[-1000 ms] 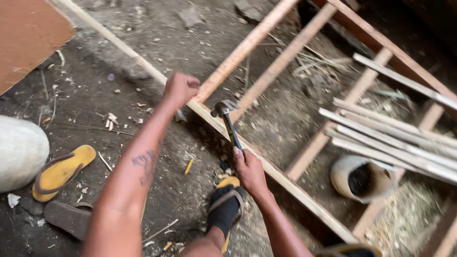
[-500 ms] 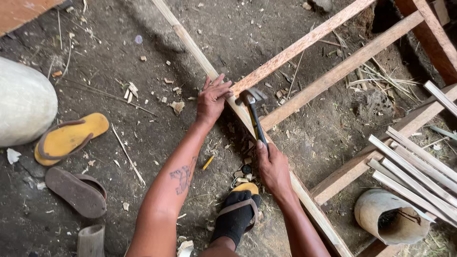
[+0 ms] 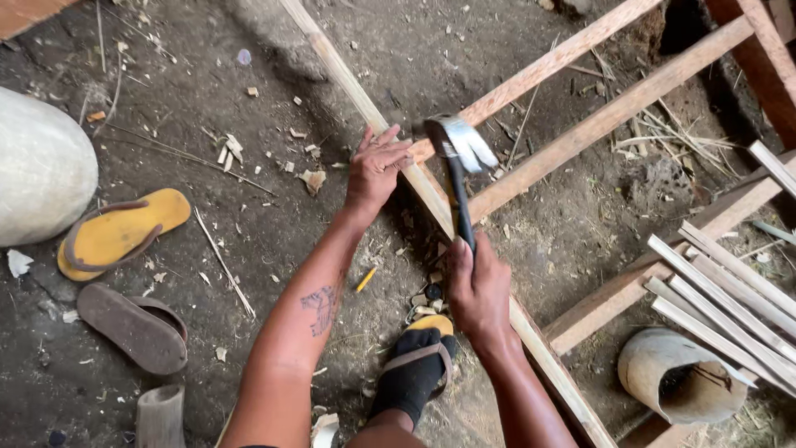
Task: The person retrieves a hammer from a storage area and then sits on the ground to assemble a wooden frame. They place thin wooden slats across the frame and hammer nails into them to secure the pieces.
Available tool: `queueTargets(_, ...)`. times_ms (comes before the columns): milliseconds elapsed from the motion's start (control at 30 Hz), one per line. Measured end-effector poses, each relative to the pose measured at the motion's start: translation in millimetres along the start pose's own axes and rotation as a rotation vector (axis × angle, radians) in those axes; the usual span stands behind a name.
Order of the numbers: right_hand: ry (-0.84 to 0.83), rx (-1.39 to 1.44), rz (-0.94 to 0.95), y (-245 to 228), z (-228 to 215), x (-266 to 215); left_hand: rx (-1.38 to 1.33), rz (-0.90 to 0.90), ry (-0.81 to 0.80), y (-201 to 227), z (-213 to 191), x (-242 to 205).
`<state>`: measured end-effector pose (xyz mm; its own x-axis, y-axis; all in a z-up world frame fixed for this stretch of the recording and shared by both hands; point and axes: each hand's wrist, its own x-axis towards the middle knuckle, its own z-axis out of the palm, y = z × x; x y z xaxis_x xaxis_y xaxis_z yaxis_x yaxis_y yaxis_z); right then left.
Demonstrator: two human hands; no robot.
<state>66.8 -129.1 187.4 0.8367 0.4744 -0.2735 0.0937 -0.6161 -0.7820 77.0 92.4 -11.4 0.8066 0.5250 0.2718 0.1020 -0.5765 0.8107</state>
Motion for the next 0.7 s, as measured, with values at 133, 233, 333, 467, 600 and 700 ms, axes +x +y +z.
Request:
queueTargets(133,-0.083,-0.109,0.064,11.4,9.0,0.2,0.056,-0.015,-0.043,4.3,-3.7,0.5)
queueTargets(233,-0.024,-0.195,0.034,34.7,14.2,6.0,0.079,-0.050,-0.160,12.4,-17.2,2.3)
queueTargets(333,-0.015,-0.176,0.134,63.5,7.2,6.4,0.236,-0.043,-0.447,14.2,-44.0,14.5)
queueTargets(467,-0.112,-0.208,0.302,87.2,3.3,-3.4,0.743,0.287,-0.756,12.0,-54.2,50.4)
queueTargets(600,-0.155,-0.188,0.356,87.1,11.4,-5.1,0.844,0.423,-0.802,9.4,-20.3,86.2)
queueTargets(700,-0.166,-0.200,0.363,81.7,10.2,-3.0,0.971,0.374,-1.064,4.1,-8.9,97.2)
